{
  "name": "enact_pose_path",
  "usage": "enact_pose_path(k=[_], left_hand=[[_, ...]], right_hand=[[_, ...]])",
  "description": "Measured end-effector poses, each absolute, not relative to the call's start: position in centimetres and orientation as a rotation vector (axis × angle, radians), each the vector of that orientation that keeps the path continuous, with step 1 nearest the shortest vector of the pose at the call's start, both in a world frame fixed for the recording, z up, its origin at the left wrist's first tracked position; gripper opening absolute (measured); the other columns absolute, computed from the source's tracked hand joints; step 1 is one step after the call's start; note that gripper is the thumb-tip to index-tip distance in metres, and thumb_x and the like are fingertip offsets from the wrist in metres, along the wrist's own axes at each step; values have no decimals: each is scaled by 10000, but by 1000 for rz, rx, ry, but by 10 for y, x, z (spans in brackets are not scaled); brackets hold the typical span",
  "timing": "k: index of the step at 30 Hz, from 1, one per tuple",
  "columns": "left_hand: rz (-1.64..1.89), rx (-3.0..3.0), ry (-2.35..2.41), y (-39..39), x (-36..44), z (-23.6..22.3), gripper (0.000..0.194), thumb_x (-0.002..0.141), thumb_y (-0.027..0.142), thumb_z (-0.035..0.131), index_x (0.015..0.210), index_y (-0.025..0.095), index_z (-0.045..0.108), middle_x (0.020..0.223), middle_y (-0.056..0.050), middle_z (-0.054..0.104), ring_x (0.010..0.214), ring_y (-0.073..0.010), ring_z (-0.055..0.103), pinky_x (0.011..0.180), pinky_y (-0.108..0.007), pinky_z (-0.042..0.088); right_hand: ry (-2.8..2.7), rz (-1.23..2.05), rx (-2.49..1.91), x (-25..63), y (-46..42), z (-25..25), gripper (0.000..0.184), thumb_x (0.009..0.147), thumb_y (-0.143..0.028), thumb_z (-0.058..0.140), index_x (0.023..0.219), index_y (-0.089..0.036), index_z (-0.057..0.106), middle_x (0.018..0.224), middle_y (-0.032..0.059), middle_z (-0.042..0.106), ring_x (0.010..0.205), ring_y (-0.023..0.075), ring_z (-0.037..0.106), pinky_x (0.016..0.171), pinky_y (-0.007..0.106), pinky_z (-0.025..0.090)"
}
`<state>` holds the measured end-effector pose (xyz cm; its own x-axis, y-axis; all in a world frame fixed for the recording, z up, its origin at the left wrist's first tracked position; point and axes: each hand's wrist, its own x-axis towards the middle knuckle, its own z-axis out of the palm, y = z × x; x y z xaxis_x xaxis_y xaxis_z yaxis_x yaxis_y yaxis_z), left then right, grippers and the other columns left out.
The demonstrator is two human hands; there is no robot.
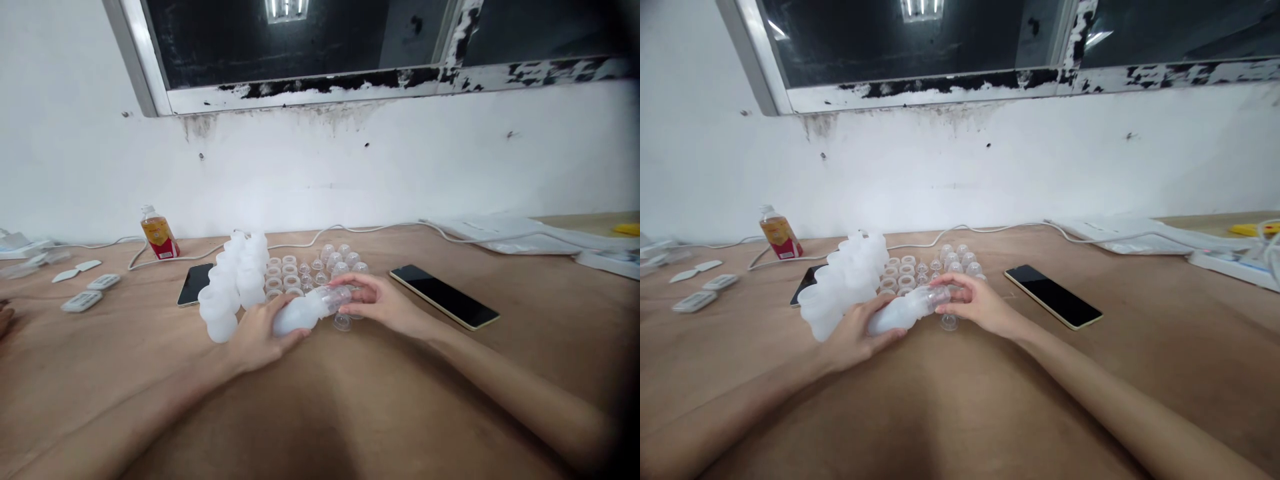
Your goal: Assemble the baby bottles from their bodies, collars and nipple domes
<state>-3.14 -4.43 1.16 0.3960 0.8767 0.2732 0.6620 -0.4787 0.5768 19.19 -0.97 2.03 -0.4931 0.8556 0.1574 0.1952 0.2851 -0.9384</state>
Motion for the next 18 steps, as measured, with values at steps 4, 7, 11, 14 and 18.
enact_pose_path(k=[4,7,11,14,18], left_hand=[[734,2155,1198,-40,-34,17,321,709,377,542,976,200,539,882,-11,609,759,-171,558,643,-258,425],[726,2021,1145,-38,-36,20,292,675,373,584,898,185,572,845,-8,599,756,-163,548,630,-242,416],[558,1571,938,-38,-36,18,279,707,384,545,863,154,574,760,-27,593,583,-115,538,510,-214,410],[492,1258,815,-39,-35,13,331,730,401,508,908,128,566,768,-63,593,500,-87,513,424,-189,391],[465,1172,780,-40,-33,9,348,728,407,511,899,109,566,770,-80,589,506,-92,517,401,-184,397]], right_hand=[[-1858,1269,-946,191,-9,15,405,634,-298,651,995,-179,512,1036,59,571,895,179,584,815,359,464],[-1855,1275,-916,189,-10,12,390,647,-275,646,1005,-186,521,1043,59,583,898,172,585,816,353,461],[-1901,1226,-737,188,-12,11,310,658,-215,641,959,-207,569,1147,52,534,1064,182,489,863,329,430],[-1964,1204,-707,189,-14,13,342,662,-198,638,997,-226,575,1155,39,534,1094,179,463,892,328,407],[-1990,1222,-780,190,-14,13,398,646,-211,653,1034,-228,566,1114,29,567,1027,169,513,876,315,418]])
